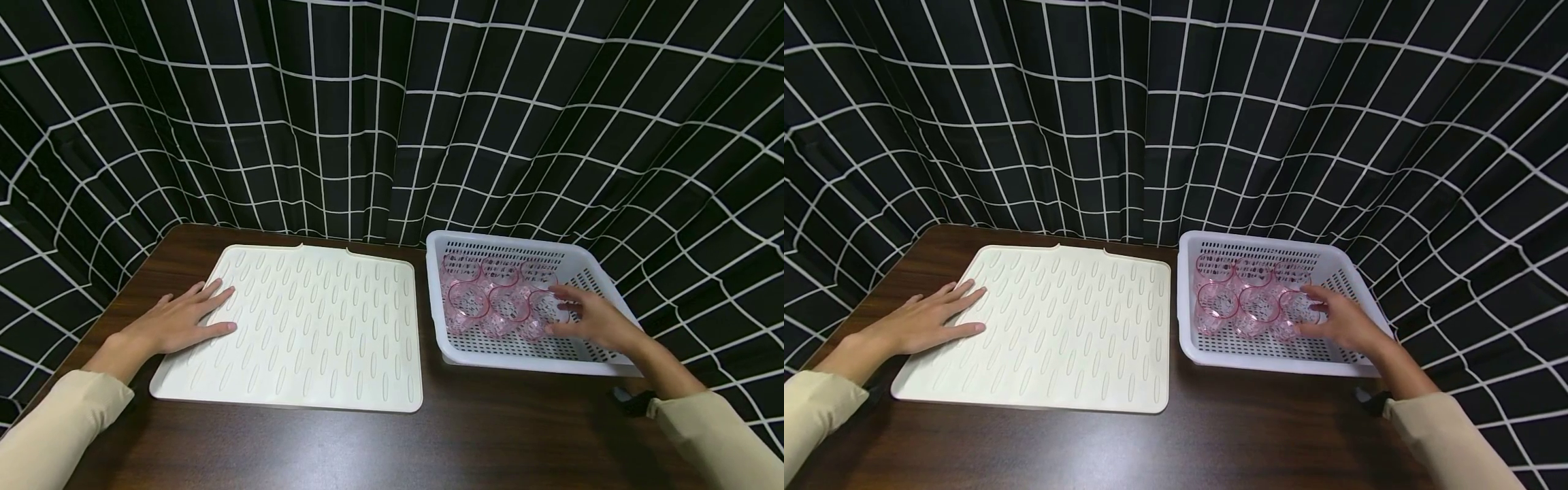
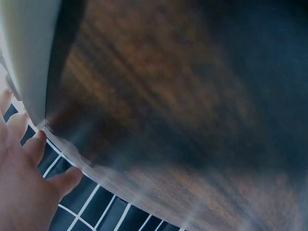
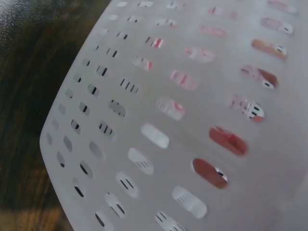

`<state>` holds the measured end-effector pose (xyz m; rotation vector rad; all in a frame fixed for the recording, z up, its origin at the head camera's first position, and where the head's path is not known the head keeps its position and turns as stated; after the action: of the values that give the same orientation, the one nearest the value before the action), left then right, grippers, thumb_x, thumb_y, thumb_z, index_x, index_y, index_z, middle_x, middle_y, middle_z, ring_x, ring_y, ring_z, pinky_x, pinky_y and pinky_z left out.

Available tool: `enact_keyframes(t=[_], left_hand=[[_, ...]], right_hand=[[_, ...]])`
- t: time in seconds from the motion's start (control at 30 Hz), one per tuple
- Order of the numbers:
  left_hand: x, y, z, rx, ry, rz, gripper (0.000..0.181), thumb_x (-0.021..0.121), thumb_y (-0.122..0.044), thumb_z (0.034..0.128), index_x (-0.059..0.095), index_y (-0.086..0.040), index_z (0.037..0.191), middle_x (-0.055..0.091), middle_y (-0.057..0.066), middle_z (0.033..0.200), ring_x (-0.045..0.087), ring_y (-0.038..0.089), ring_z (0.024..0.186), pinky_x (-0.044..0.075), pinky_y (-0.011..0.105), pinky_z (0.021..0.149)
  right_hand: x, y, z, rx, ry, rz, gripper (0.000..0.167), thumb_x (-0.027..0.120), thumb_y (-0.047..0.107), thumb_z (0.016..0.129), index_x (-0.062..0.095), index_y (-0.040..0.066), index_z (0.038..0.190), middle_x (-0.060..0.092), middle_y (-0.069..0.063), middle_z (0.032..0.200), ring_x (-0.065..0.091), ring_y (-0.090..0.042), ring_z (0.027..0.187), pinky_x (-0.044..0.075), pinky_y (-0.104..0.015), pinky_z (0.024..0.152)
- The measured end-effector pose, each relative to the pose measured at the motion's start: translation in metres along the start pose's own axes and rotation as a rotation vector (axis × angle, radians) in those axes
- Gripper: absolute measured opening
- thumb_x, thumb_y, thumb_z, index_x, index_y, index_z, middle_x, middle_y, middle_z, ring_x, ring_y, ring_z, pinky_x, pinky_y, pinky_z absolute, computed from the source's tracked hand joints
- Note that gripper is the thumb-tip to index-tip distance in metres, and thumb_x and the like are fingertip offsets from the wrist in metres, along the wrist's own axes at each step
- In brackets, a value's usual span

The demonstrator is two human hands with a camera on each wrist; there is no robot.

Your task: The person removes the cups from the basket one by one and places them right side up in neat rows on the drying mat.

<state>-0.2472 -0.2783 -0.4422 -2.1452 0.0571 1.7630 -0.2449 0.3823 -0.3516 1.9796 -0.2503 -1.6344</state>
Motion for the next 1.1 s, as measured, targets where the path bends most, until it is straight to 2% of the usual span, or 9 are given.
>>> enact_keyframes(t=[0.33, 0.57, 0.7, 0.83, 1.0, 1.1], left_hand=[[-0.002, -0.002, -0.003, 0.014, -0.011, 0.049, 0.094, 0.05, -0.074, 0.0888, 0.032, -0.009, 0.156, 0.025, 0.024, 0.16, 0.019, 0.05, 0.145, 0.007, 0.08, 0.104], [-0.005, -0.008, -0.002, 0.014, 0.001, 0.073, 0.103, 0.051, -0.078, 0.084, 0.035, -0.004, 0.153, 0.029, 0.026, 0.158, 0.023, 0.051, 0.144, 0.01, 0.079, 0.104], [-0.007, -0.009, -0.002, 0.01, 0.009, 0.082, 0.104, 0.052, -0.079, 0.0827, 0.036, -0.004, 0.153, 0.03, 0.027, 0.157, 0.023, 0.051, 0.143, 0.012, 0.08, 0.103], [-0.009, -0.009, -0.002, 0.008, 0.012, 0.077, 0.104, 0.053, -0.079, 0.0825, 0.036, -0.004, 0.153, 0.03, 0.027, 0.157, 0.023, 0.051, 0.143, 0.012, 0.08, 0.103], [-0.008, -0.009, -0.002, 0.01, 0.016, 0.07, 0.104, 0.053, -0.079, 0.0824, 0.036, -0.004, 0.153, 0.03, 0.027, 0.157, 0.023, 0.051, 0.143, 0.012, 0.08, 0.103], [-0.008, -0.008, -0.001, 0.015, 0.016, 0.071, 0.104, 0.053, -0.079, 0.0824, 0.036, -0.004, 0.153, 0.03, 0.027, 0.156, 0.024, 0.052, 0.143, 0.013, 0.08, 0.103]], right_hand=[[0.001, 0.004, 0.002, 0.031, -0.01, -0.042, 0.087, 0.082, 0.019, 0.083, 0.033, -0.013, 0.147, 0.042, -0.038, 0.141, 0.047, -0.057, 0.124, 0.043, -0.064, 0.097], [-0.01, 0.006, -0.004, 0.057, -0.082, -0.095, 0.081, 0.079, 0.026, 0.087, 0.038, -0.012, 0.145, 0.052, -0.035, 0.133, 0.055, -0.051, 0.117, 0.048, -0.061, 0.091], [-0.019, 0.01, -0.007, 0.041, -0.168, -0.126, 0.077, 0.076, 0.029, 0.089, 0.041, -0.013, 0.143, 0.052, -0.036, 0.132, 0.058, -0.051, 0.112, 0.052, -0.06, 0.086], [-0.03, 0.015, -0.011, 0.028, -0.279, -0.151, 0.073, 0.074, 0.033, 0.091, 0.044, -0.012, 0.141, 0.057, -0.034, 0.125, 0.061, -0.049, 0.106, 0.053, -0.06, 0.081], [-0.039, 0.022, -0.013, 0.042, -0.384, -0.137, 0.076, 0.072, 0.036, 0.092, 0.041, -0.009, 0.145, 0.056, -0.033, 0.125, 0.058, -0.049, 0.108, 0.052, -0.06, 0.08], [-0.043, 0.028, -0.013, 0.041, -0.442, -0.134, 0.077, 0.072, 0.037, 0.092, 0.04, -0.006, 0.147, 0.055, -0.033, 0.127, 0.057, -0.049, 0.11, 0.057, -0.04, 0.075]])
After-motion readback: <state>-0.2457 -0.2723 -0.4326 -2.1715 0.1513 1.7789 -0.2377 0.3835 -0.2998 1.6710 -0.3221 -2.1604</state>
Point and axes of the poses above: each hand's wrist, its own z-axis towards the middle knuckle, its own x-axis out of the palm, y = z × x, the point moved 5 cm from there along z, towards the middle knuckle
